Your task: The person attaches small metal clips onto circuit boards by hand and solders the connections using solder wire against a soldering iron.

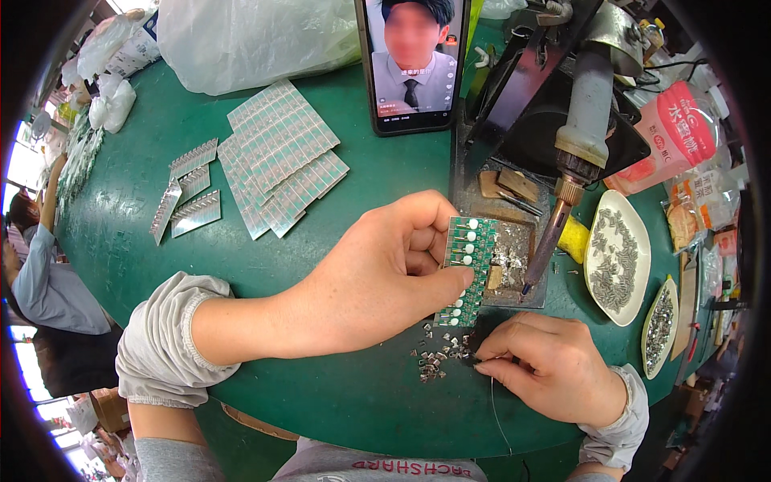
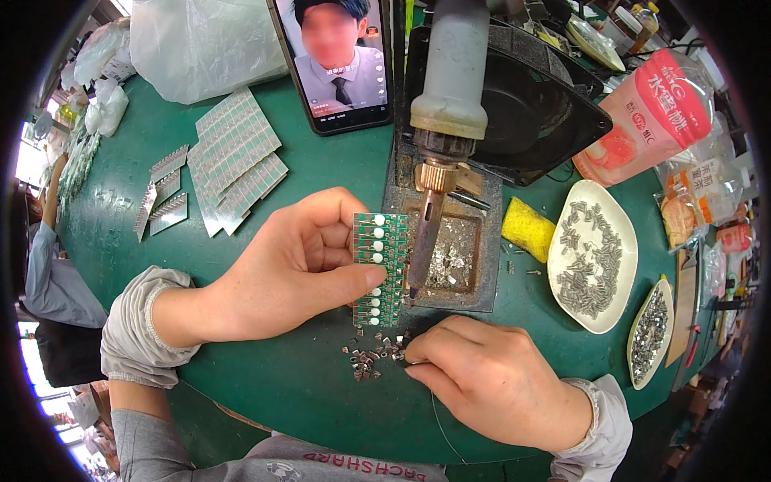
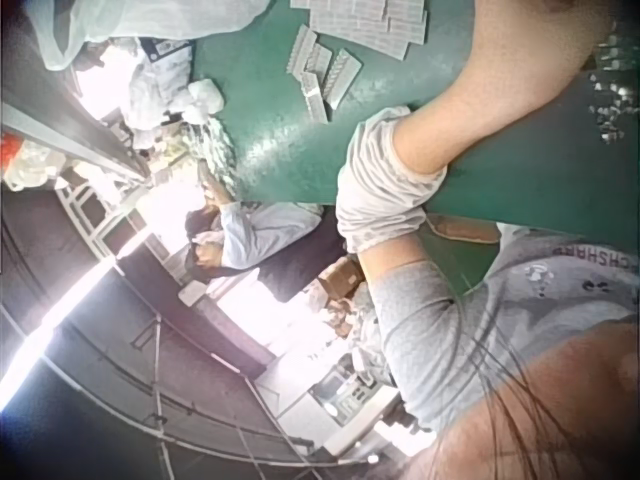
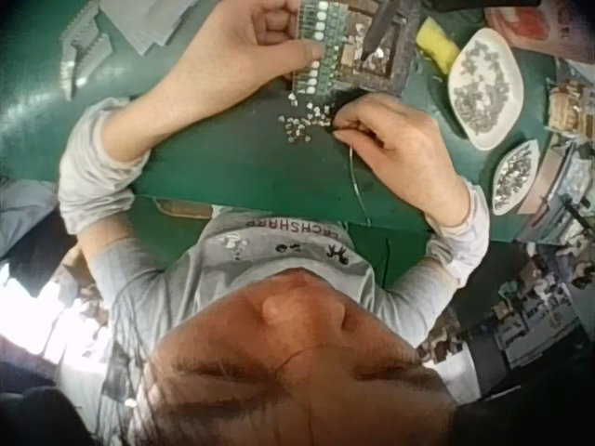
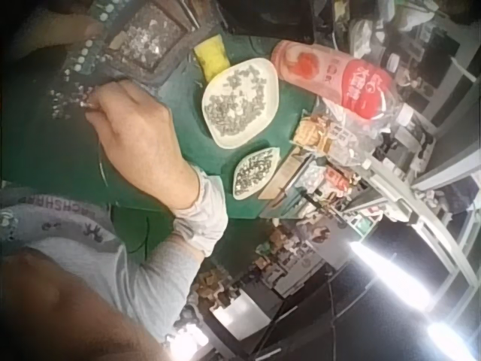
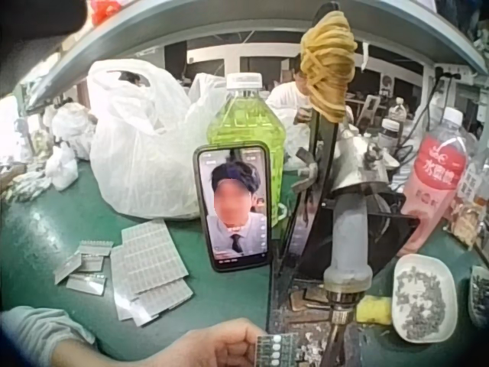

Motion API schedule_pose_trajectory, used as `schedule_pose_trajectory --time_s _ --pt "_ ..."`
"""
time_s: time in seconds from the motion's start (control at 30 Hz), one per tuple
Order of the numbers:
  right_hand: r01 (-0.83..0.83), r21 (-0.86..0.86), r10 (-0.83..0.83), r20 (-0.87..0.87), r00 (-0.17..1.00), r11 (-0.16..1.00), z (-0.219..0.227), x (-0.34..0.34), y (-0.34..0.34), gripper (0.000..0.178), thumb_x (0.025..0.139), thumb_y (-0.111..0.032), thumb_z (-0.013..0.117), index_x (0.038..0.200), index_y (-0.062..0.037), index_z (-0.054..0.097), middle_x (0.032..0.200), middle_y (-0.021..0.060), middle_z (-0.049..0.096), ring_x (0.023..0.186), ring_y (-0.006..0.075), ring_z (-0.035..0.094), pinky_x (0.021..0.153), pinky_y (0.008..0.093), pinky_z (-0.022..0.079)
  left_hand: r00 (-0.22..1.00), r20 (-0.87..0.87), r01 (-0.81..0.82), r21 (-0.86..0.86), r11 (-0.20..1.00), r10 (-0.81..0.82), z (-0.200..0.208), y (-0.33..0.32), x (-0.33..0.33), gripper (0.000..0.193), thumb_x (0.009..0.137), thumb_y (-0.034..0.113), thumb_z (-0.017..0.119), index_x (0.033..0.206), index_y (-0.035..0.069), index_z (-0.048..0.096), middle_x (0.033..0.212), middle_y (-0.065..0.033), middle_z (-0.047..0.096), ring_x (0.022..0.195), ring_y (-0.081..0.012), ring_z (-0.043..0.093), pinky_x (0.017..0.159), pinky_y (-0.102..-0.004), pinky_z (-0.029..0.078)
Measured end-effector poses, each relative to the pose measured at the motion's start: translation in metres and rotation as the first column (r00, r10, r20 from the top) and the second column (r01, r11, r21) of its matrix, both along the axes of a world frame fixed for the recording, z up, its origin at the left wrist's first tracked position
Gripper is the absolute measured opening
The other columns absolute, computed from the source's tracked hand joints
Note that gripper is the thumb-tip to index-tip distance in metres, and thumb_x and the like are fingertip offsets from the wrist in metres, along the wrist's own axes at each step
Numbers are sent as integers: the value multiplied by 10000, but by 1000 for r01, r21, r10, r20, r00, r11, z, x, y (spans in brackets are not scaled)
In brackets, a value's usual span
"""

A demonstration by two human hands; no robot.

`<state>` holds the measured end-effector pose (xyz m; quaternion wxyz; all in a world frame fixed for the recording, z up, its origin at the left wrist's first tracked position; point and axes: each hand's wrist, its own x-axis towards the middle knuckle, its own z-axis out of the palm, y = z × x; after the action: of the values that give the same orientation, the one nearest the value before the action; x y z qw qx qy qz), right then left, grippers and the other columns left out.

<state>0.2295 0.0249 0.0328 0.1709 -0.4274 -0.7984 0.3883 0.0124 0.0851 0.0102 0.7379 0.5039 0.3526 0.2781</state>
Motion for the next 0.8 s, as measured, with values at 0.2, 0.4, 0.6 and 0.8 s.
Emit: schedule_pose_trajectory --time_s 0.2,0.4,0.6,0.8 --pt "-9 4 9 1 1000 1000 2 2 1 117 745 -32 695 834 -43 620 757 83 601 664 259 619 576 335 509 1000 -7 -2 1 1000 2 -1 -1 0 201 869 -48 591 994 36 458 944 -32 619 833 -61 585 683 -210 485" --pt "39 3 -40 84 996 999 10 3 1 134 740 -12 683 851 -42 615 768 93 592 668 277 617 582 344 508 1000 12 -8 11 1000 8 -2 0 0 197 873 -49 587 995 36 458 944 -31 619 818 -57 581 672 -204 480" --pt "46 97 -61 154 986 994 7 1 0 198 716 -5 690 891 -29 601 820 109 575 722 307 608 622 369 509 1000 9 -2 5 1000 2 -3 0 0 203 872 -51 587 1002 35 457 944 -30 619 819 -56 580 669 -205 480" --pt "-17 86 3 163 987 996 2 0 1 212 713 -27 699 897 -31 594 825 110 545 731 306 596 632 372 506 1000 -14 -3 6 1000 3 -3 0 -1 208 870 -50 590 1006 35 457 951 -33 621 824 -58 583 667 -207 483"
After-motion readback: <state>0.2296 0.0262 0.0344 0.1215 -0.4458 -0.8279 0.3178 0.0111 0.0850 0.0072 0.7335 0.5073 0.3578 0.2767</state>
